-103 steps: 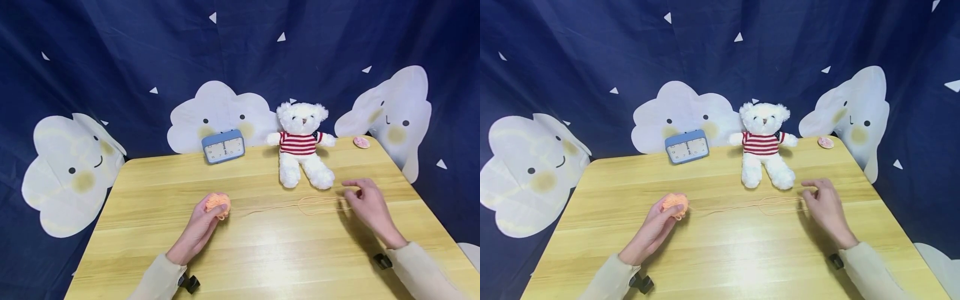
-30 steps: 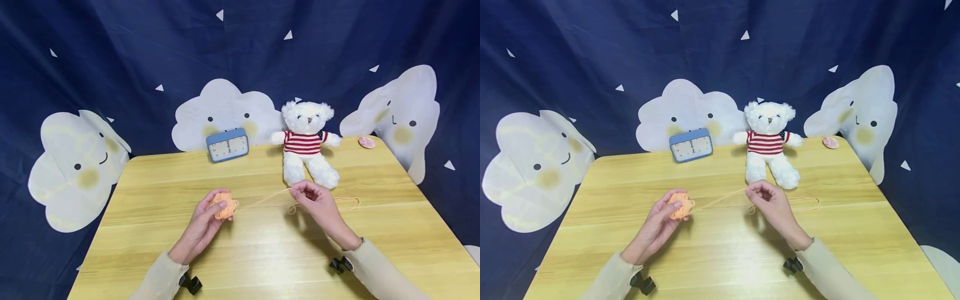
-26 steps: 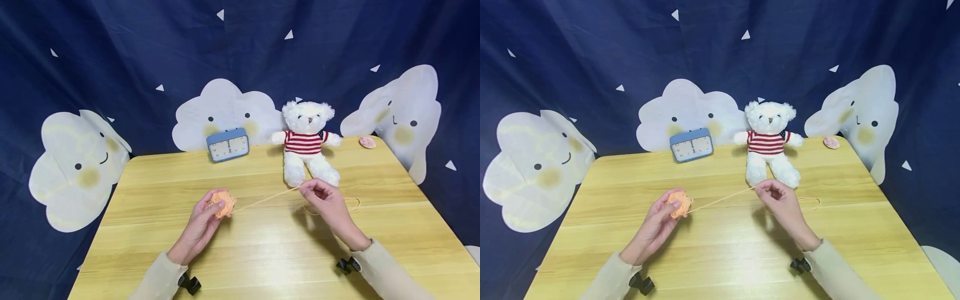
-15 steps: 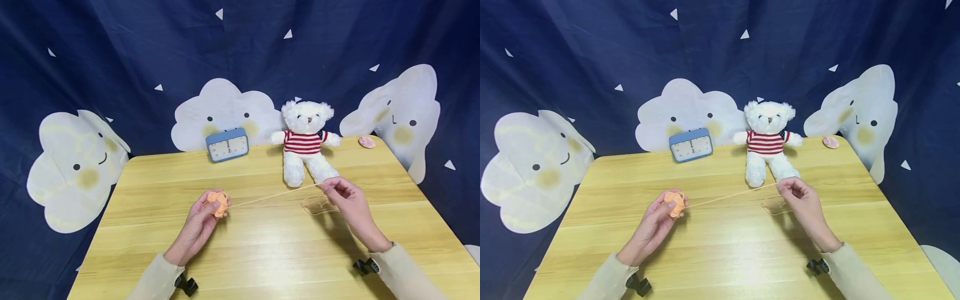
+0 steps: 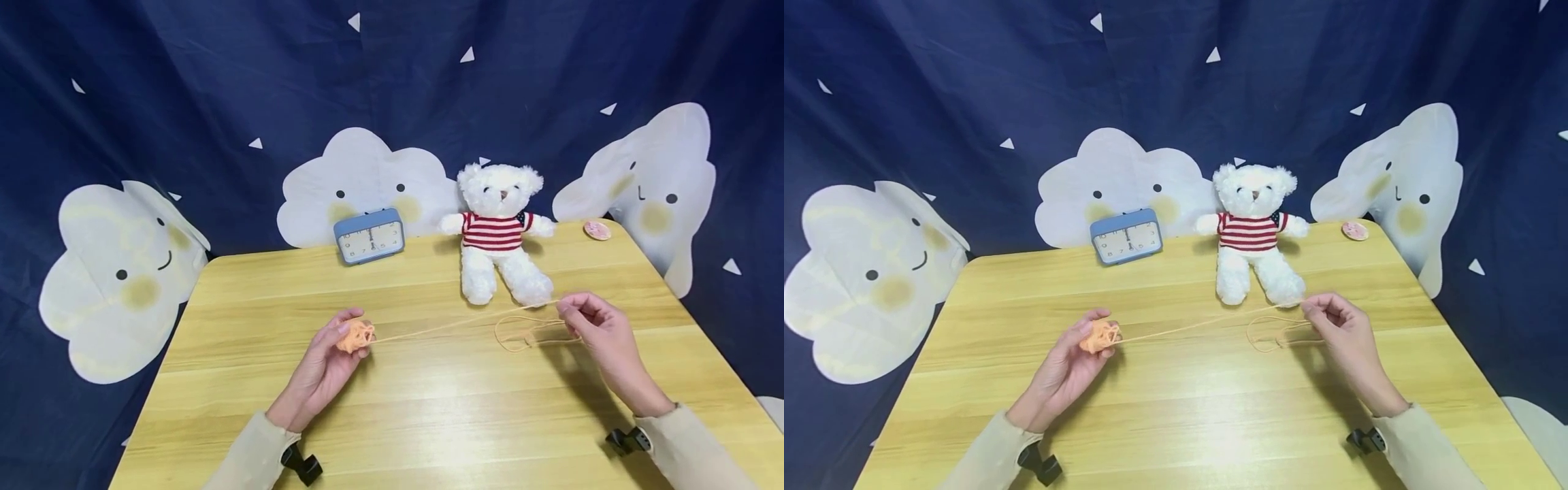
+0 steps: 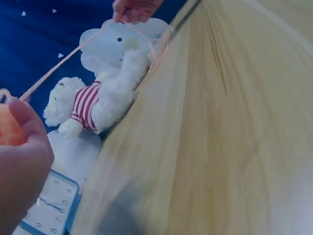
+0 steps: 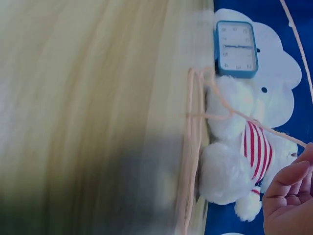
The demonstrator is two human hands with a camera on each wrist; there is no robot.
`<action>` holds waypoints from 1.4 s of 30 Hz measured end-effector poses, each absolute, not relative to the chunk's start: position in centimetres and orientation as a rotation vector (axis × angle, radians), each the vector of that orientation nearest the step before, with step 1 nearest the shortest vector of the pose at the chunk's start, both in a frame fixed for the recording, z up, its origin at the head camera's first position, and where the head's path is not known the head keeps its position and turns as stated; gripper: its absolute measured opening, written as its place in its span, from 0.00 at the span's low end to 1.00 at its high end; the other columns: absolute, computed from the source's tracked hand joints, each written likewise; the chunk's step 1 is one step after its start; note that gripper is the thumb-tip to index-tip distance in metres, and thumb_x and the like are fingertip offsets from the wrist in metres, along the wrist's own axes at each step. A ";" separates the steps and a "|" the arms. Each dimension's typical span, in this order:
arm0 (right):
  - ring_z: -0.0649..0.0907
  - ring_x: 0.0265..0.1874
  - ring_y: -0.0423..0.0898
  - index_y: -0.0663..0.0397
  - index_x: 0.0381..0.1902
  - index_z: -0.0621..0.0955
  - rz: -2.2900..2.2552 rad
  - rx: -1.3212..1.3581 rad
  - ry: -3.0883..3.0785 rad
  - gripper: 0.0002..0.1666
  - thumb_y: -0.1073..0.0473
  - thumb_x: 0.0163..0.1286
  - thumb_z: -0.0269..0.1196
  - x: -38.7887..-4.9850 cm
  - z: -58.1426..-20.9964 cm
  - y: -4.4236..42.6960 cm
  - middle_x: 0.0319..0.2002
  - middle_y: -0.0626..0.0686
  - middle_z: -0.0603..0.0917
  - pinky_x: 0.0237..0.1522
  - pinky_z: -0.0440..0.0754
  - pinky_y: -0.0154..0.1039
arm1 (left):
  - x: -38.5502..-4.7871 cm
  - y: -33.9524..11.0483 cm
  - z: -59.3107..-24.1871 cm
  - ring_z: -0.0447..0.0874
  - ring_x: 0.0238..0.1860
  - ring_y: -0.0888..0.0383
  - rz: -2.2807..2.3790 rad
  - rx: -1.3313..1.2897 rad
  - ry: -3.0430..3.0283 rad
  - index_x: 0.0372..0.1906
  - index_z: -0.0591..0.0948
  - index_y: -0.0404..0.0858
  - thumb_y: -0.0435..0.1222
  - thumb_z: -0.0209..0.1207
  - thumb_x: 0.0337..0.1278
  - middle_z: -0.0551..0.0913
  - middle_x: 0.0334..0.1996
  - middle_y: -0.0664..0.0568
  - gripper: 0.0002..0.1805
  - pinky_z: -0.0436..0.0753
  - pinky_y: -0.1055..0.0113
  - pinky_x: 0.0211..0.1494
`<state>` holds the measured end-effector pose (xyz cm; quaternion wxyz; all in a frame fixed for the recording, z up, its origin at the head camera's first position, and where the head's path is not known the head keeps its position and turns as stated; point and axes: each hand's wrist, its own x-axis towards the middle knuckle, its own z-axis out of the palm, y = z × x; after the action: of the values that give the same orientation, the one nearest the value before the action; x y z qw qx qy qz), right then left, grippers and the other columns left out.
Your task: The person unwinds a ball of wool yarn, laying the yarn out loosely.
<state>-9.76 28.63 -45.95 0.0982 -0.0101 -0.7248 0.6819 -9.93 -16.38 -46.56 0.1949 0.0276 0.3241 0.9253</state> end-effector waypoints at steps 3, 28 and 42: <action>0.77 0.25 0.42 0.65 0.44 0.85 1.984 -0.063 -2.181 0.02 0.69 0.79 0.66 -9.7 -46.2 29.2 0.25 0.51 0.80 0.26 0.76 0.31 | -9.9 -16.4 -46.5 0.80 0.51 0.54 2.579 0.088 0.847 0.66 0.77 0.38 0.31 0.53 0.84 0.79 0.56 0.44 0.14 0.85 0.67 0.50; 0.79 0.32 0.39 0.68 0.48 0.85 1.442 -0.221 -2.903 0.19 0.53 0.84 0.62 -11.0 -48.2 37.0 0.35 0.41 0.86 0.33 0.78 0.33 | -9.8 -17.1 -46.8 0.81 0.55 0.49 2.788 -0.079 1.149 0.66 0.77 0.35 0.24 0.53 0.81 0.78 0.63 0.40 0.16 0.89 0.65 0.48; 0.76 0.31 0.40 0.68 0.48 0.85 1.295 -0.097 -3.063 0.13 0.60 0.80 0.65 -11.8 -48.3 37.2 0.37 0.50 0.86 0.31 0.75 0.34 | -10.0 -16.0 -46.7 0.81 0.50 0.51 2.777 -0.001 1.165 0.63 0.78 0.32 0.23 0.54 0.79 0.80 0.60 0.39 0.15 0.87 0.66 0.47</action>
<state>-11.82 37.19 -48.33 -0.0924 -0.0291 -0.9168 0.3875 -10.03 -15.99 -46.68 0.0649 -0.0002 0.3861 0.9202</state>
